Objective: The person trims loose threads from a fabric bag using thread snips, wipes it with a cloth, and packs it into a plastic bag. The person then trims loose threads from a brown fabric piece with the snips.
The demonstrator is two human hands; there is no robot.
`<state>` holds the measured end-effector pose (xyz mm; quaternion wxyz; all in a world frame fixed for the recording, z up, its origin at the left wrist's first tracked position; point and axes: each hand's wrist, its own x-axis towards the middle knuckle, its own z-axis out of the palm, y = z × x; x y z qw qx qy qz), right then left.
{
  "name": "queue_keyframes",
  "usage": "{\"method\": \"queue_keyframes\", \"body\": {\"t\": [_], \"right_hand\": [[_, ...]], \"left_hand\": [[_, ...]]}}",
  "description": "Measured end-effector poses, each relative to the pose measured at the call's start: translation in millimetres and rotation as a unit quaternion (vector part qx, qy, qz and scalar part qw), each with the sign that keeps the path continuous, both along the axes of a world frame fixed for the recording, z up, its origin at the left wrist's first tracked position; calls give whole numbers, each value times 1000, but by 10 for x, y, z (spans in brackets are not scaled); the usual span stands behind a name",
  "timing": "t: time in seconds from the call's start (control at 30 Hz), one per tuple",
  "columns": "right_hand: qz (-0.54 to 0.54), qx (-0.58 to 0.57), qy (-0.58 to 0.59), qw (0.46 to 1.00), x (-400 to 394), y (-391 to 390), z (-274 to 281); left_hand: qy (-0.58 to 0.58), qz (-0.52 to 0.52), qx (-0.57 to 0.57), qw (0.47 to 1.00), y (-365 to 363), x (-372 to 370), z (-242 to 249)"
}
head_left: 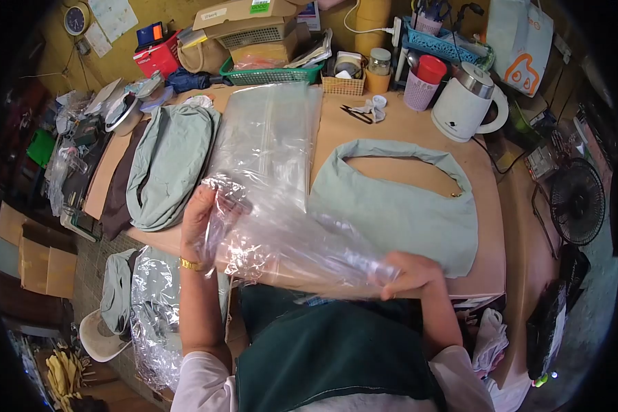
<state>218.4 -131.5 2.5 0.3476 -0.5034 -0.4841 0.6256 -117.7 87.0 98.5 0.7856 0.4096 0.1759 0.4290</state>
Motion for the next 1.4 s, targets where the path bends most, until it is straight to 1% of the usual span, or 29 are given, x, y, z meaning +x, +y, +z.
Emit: {"method": "queue_keyframes", "body": {"t": [0.07,0.1,0.13,0.17,0.2,0.27,0.33,0.4,0.47,0.5,0.53,0.57,0.6,0.67,0.7,0.73,0.8,0.87,0.9,0.97,1.0,1.03,1.07,1.13,1.17,1.23,1.27,1.3,1.4], "right_hand": [[178,96,-113,973,19,68,26],[-84,126,55,987,22,-39,-159],[-218,122,141,958,78,-97,-268],[-341,141,217,904,115,-143,-340],[-329,244,306,860,224,-108,-368],[-312,345,388,796,373,-16,-495],[13,404,486,775,518,134,-924],[174,412,516,730,373,69,-815],[3,214,529,821,-136,-127,-57],[3,213,530,821,-115,-113,41],[104,159,296,936,-51,-54,128],[198,94,36,975,6,-2,179],[199,94,37,975,31,25,195],[238,87,170,952,57,32,198],[146,59,254,954,65,-132,170],[56,45,336,939,74,-295,142],[-95,71,325,938,93,-418,159],[-246,96,306,915,113,-516,176],[-318,108,293,895,150,-559,178],[-137,180,265,937,459,-467,71],[-49,220,250,942,613,-420,17],[39,99,129,986,633,-387,87],[88,151,70,982,577,-345,140],[168,266,-40,948,465,-260,248],[9,272,216,938,278,-370,237],[-103,266,395,873,356,-615,21],[-151,275,471,824,394,-736,-86],[-261,155,437,847,503,-878,-97],[-83,316,221,919,482,-578,319]], "left_hand": [[-55,21,-43,997,-32,-3,10],[-109,-85,-38,990,0,-61,-7],[-163,-190,-33,968,36,-126,-37],[34,-184,27,982,21,-207,-52],[221,-205,87,949,6,-287,-68],[349,-442,174,808,202,-115,-232],[374,-396,194,816,464,-314,-509],[224,-200,150,942,413,-385,-599],[177,-76,137,972,247,-195,-299],[161,-33,134,977,190,-123,-171],[69,14,53,996,168,-102,-133],[-25,61,-29,997,158,-96,-105],[-25,62,-29,997,156,-112,-87],[-187,-184,-96,960,132,-163,-61],[-236,-270,-74,931,120,-120,-26],[-235,-269,-76,931,108,-147,-26],[51,-327,100,938,106,-244,-27],[305,-420,198,831,93,-233,83],[367,-424,192,806,141,-286,6],[428,-429,183,774,142,-337,-53],[320,-345,216,855,81,-314,-1],[204,-250,244,914,36,-281,44],[204,-250,244,914,-3,-234,68],[46,-135,262,954,-64,-169,99],[6,-233,248,941,-42,-224,-5],[-43,-424,202,882,5,-333,-213],[64,-457,275,843,-16,-277,-8],[195,-460,400,768,-34,-177,148],[160,-352,484,785,-81,-178,156]]}}
